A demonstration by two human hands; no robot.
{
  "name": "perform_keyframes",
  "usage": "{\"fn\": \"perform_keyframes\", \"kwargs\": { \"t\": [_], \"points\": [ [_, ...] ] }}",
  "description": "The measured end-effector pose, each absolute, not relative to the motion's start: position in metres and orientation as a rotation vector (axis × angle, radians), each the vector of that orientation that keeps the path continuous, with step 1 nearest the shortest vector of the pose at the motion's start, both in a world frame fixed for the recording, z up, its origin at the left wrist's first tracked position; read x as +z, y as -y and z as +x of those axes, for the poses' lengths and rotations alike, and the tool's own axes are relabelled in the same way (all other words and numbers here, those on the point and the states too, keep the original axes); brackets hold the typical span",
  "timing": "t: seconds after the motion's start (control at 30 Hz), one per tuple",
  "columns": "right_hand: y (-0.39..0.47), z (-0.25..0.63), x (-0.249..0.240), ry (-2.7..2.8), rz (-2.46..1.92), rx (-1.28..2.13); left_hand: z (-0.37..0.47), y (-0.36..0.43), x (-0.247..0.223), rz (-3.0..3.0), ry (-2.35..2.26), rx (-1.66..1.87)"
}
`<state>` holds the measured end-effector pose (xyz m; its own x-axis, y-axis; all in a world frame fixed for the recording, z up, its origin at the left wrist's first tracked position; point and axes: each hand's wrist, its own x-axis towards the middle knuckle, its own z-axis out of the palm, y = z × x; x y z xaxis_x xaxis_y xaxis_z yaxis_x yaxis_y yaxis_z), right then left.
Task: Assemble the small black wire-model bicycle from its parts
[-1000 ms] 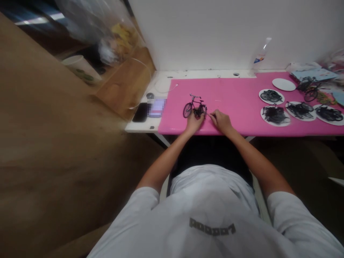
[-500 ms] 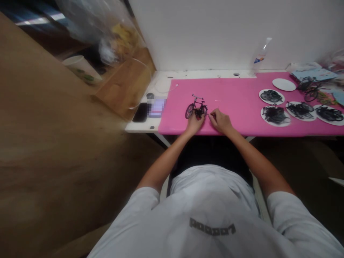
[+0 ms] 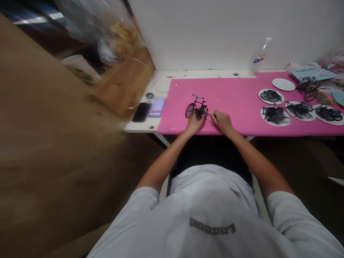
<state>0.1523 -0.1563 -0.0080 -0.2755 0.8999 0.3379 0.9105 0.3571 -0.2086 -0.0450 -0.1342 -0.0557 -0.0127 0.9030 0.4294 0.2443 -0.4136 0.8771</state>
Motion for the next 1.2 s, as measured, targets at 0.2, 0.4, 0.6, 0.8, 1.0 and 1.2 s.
{"fn": "perform_keyframes", "kwargs": {
  "t": [0.2,0.4,0.6,0.8,1.0,1.2],
  "points": [
    [0.160,0.152,-0.005,2.174,-1.576,-0.001,-0.045,0.135,-0.053,1.742,-1.210,1.435],
    [0.157,0.154,-0.009,2.214,-1.407,0.162,-0.046,0.130,-0.057,1.684,-1.261,1.475],
    [0.153,0.154,-0.012,2.231,-1.502,0.078,-0.045,0.135,-0.050,1.707,-1.246,1.439],
    [0.155,0.153,-0.009,2.208,-1.586,-0.001,-0.044,0.144,-0.040,1.695,-1.159,1.426],
    [0.159,0.152,-0.006,2.094,-1.508,-0.008,-0.044,0.136,-0.046,1.510,-1.171,1.452],
    [0.148,0.167,0.003,1.975,-1.522,-0.001,-0.045,0.130,-0.041,1.301,-1.099,1.517]
  ]
}}
